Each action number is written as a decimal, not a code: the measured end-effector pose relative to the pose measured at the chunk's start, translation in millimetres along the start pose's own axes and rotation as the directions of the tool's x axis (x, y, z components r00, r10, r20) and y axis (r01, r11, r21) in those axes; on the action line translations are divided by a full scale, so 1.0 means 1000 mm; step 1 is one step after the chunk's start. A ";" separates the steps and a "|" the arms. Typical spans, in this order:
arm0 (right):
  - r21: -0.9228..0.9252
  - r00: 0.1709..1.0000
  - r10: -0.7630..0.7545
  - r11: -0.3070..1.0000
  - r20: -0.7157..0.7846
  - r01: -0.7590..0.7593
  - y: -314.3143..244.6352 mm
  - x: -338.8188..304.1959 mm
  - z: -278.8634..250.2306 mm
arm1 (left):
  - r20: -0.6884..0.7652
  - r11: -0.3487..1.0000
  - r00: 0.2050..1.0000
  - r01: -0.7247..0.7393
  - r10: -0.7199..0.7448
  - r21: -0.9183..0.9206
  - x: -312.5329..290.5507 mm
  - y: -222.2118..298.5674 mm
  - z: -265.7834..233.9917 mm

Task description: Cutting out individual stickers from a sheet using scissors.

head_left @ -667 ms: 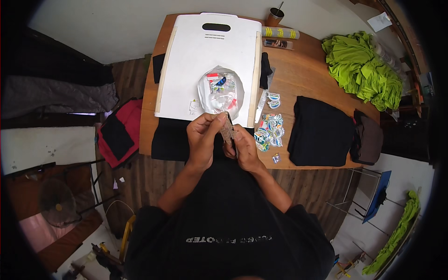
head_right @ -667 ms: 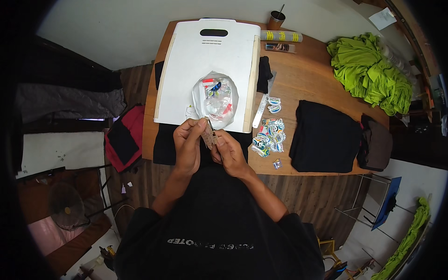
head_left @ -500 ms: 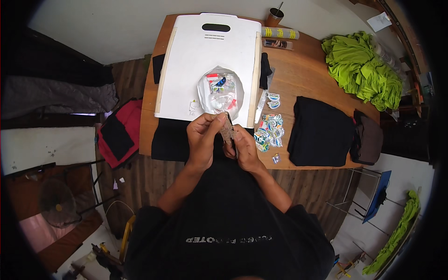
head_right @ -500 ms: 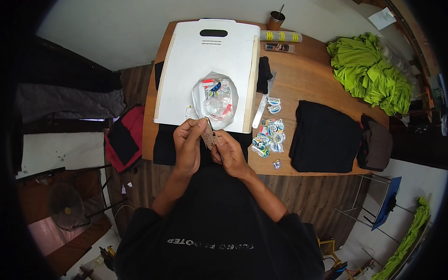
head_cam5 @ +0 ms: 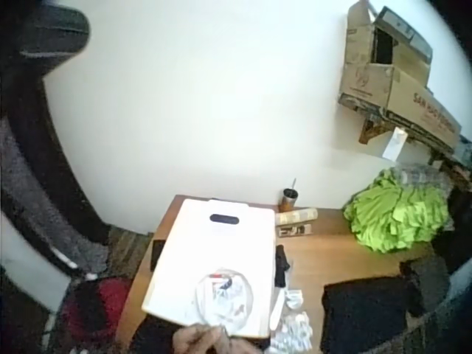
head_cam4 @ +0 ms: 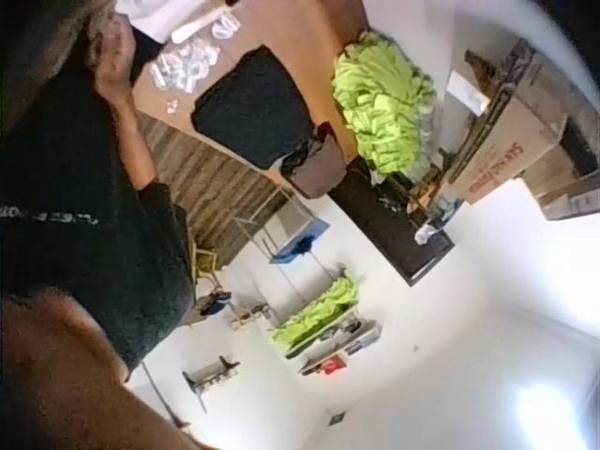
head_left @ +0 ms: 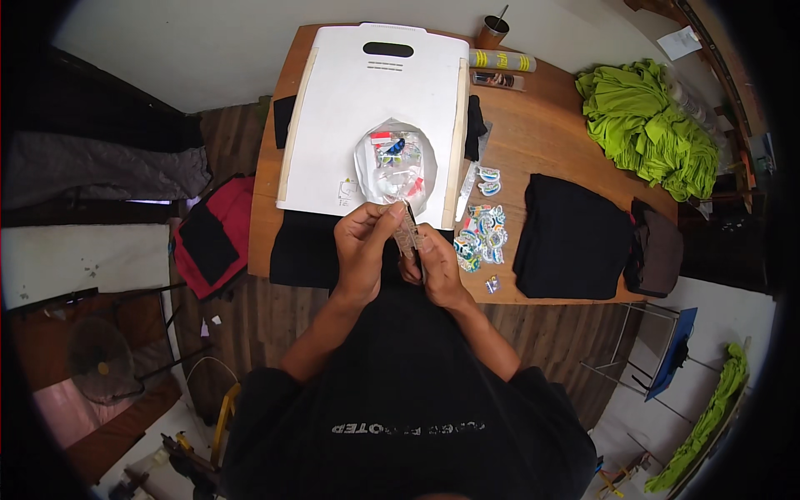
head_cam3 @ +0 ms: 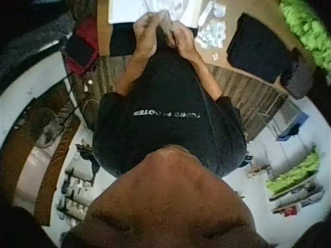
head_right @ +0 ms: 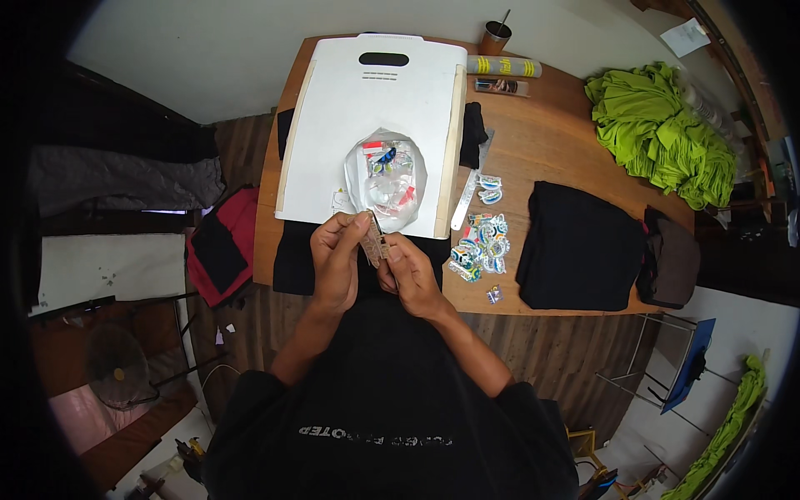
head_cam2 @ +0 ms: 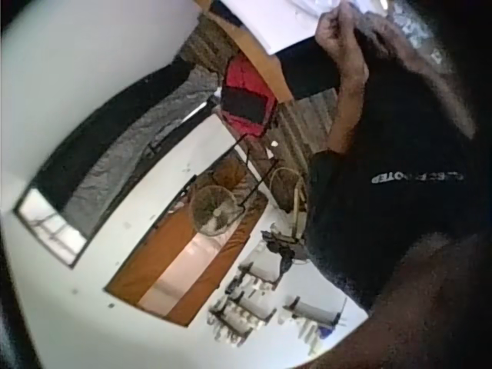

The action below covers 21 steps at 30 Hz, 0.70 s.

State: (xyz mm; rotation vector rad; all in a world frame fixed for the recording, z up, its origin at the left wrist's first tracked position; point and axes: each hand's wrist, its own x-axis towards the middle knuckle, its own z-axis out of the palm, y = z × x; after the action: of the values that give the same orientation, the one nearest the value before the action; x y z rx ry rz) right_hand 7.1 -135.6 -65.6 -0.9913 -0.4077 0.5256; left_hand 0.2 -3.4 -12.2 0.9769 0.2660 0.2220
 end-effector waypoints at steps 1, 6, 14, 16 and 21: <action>0.060 0.998 -0.062 0.996 0.016 0.061 0.000 0.000 0.000 | 0.051 0.997 0.996 0.071 -0.071 -0.003 0.000 0.000 0.000; 0.013 1.000 0.005 1.000 -0.013 -0.004 -0.002 0.000 0.002 | 0.002 1.000 1.000 -0.008 0.008 -0.003 0.000 -0.001 -0.001; 0.029 0.999 0.029 0.999 -0.043 -0.028 -0.001 -0.001 0.003 | -0.005 1.000 1.000 -0.005 0.005 -0.004 0.000 0.000 0.000; 0.087 0.998 -0.056 0.995 0.004 0.056 -0.001 0.000 0.003 | 0.053 0.998 0.997 0.062 -0.061 -0.016 -0.001 0.000 0.000; 0.038 1.000 0.012 0.999 -0.018 -0.011 -0.002 0.000 0.003 | -0.003 1.000 1.000 -0.005 0.005 0.001 -0.001 0.000 -0.001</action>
State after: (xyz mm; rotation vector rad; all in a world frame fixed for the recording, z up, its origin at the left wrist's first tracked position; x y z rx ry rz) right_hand 5.8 -134.4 -62.7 -0.9620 -0.3750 0.5330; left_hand -0.6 -2.9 -12.2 0.9782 0.2667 0.2277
